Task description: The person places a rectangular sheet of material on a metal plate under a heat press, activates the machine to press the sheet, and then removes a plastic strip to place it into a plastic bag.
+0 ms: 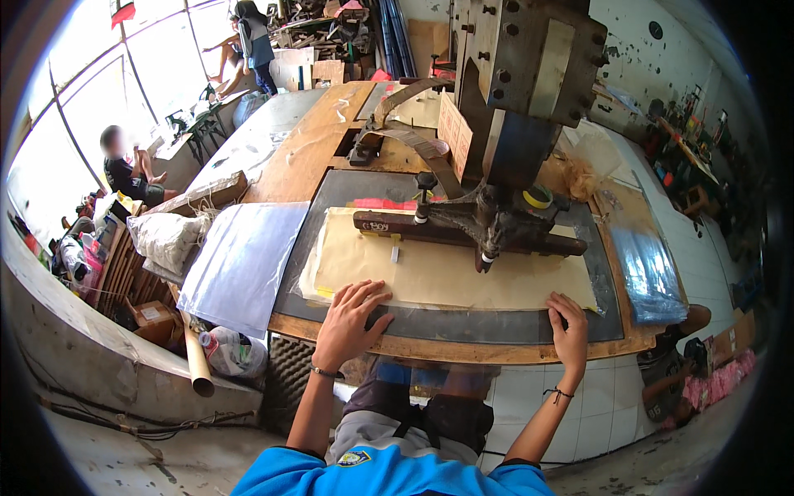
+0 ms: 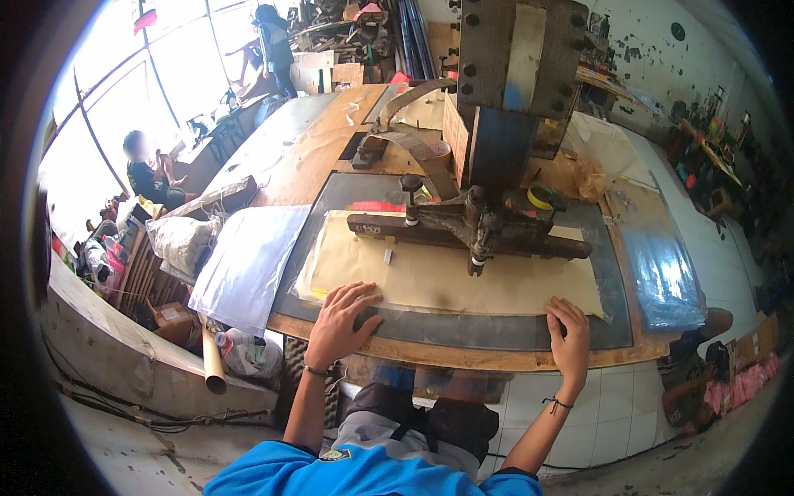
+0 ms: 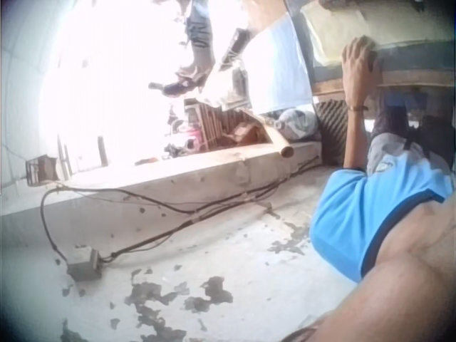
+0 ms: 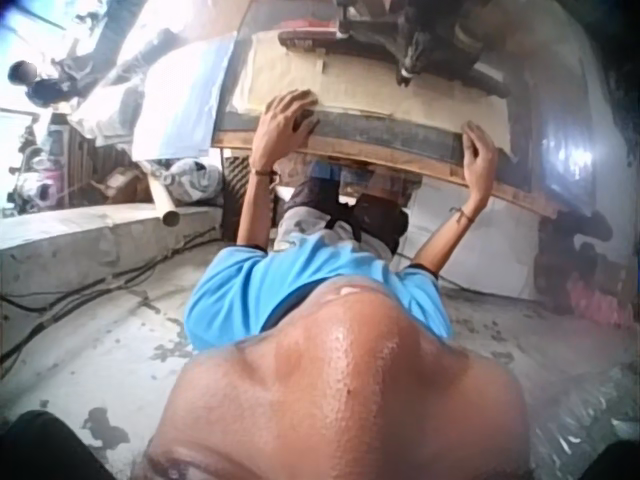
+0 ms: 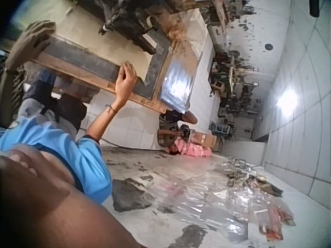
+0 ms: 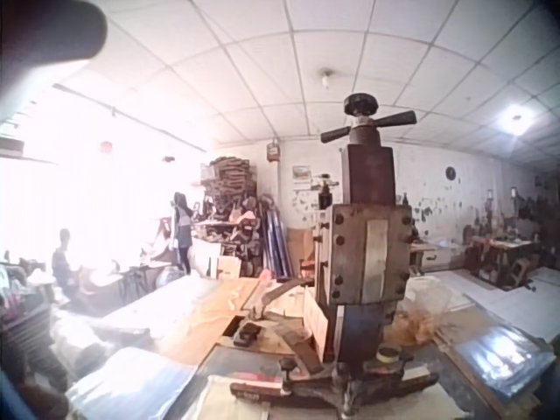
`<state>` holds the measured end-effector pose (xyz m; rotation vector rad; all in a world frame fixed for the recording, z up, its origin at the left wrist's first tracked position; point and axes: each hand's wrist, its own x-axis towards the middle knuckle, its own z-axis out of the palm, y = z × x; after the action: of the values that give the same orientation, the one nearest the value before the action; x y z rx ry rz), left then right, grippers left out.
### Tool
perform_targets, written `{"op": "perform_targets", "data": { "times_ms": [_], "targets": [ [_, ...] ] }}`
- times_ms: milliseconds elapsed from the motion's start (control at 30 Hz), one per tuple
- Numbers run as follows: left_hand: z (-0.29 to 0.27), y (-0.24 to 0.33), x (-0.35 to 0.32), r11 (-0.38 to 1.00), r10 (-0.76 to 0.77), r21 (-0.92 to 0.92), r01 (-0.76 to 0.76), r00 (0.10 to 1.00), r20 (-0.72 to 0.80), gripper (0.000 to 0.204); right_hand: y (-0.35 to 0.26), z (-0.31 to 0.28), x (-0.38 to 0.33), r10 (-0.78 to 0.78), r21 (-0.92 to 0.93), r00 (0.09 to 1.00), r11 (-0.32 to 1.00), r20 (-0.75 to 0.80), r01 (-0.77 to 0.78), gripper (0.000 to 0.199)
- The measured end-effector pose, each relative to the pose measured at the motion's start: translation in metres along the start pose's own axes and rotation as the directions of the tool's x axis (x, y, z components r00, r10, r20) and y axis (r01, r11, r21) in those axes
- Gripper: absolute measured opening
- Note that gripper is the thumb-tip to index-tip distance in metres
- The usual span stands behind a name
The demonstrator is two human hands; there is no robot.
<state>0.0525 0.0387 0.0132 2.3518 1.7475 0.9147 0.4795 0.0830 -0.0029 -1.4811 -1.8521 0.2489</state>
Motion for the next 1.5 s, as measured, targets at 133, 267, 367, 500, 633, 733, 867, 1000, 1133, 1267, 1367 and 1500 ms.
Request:
{"op": "perform_targets", "data": {
  "times_ms": [133,267,367,500,633,733,867,1000,1133,1267,1367,1500],
  "targets": [
    [0.0002,-0.0005,0.0000,1.000,0.002,-0.001,-0.002,1.000,0.002,0.035,0.0036,0.0011,0.0004,-0.019,-0.005,1.000,1.000,-0.013,0.019,0.028],
    [0.0013,-0.0015,-0.0004,1.000,0.003,0.002,-0.003,1.000,0.006,0.036,0.0026,0.0008,0.0014,-0.025,-0.009,1.000,1.000,-0.013,0.025,0.027],
    [0.0004,-0.0008,-0.0009,1.000,-0.002,0.001,0.002,1.000,0.002,0.037,0.0037,0.0024,0.0011,-0.027,0.004,0.999,1.000,-0.023,0.027,0.026],
    [0.0026,-0.0008,-0.0013,1.000,0.011,0.006,-0.011,1.000,-0.002,0.038,0.0051,0.0015,-0.0023,-0.004,0.026,0.999,1.000,-0.047,0.005,0.025],
    [0.0030,-0.0016,0.0012,1.000,-0.012,-0.008,0.012,1.000,0.001,0.037,0.0039,-0.0005,0.0025,-0.039,-0.005,0.998,0.999,-0.042,0.039,0.026],
    [0.0028,0.0000,0.0027,1.000,-0.019,-0.004,0.019,1.000,-0.005,0.035,0.0008,-0.0003,0.0059,-0.035,-0.006,0.999,0.999,-0.030,0.035,0.026],
    [0.0019,-0.0009,-0.0002,1.000,-0.007,0.003,0.007,1.000,-0.003,0.035,0.0009,-0.0031,0.0020,-0.030,-0.014,1.000,0.999,-0.005,0.030,0.027],
    [0.0039,-0.0010,0.0029,1.000,-0.013,-0.012,0.013,1.000,0.010,0.035,0.0045,0.0002,0.0017,-0.043,-0.059,0.999,0.997,-0.013,0.043,0.027],
    [0.0030,0.0000,0.0024,1.000,-0.012,-0.006,0.012,1.000,0.008,0.035,0.0052,0.0003,0.0010,-0.016,-0.005,1.000,1.000,-0.021,0.016,0.026],
    [0.0033,-0.0014,0.0019,1.000,-0.010,-0.005,0.010,1.000,0.018,0.035,0.0062,0.0012,0.0017,-0.016,-0.015,1.000,1.000,-0.023,0.016,0.026],
    [0.0041,-0.0013,0.0024,1.000,-0.016,-0.004,0.016,1.000,0.012,0.036,0.0062,0.0035,0.0018,0.005,-0.006,0.999,1.000,-0.033,-0.005,0.026],
    [0.0034,0.0003,0.0010,1.000,-0.022,-0.006,0.022,1.000,0.011,0.035,0.0057,0.0011,0.0023,0.007,0.002,1.000,1.000,-0.025,-0.007,0.027]
  ]
}}
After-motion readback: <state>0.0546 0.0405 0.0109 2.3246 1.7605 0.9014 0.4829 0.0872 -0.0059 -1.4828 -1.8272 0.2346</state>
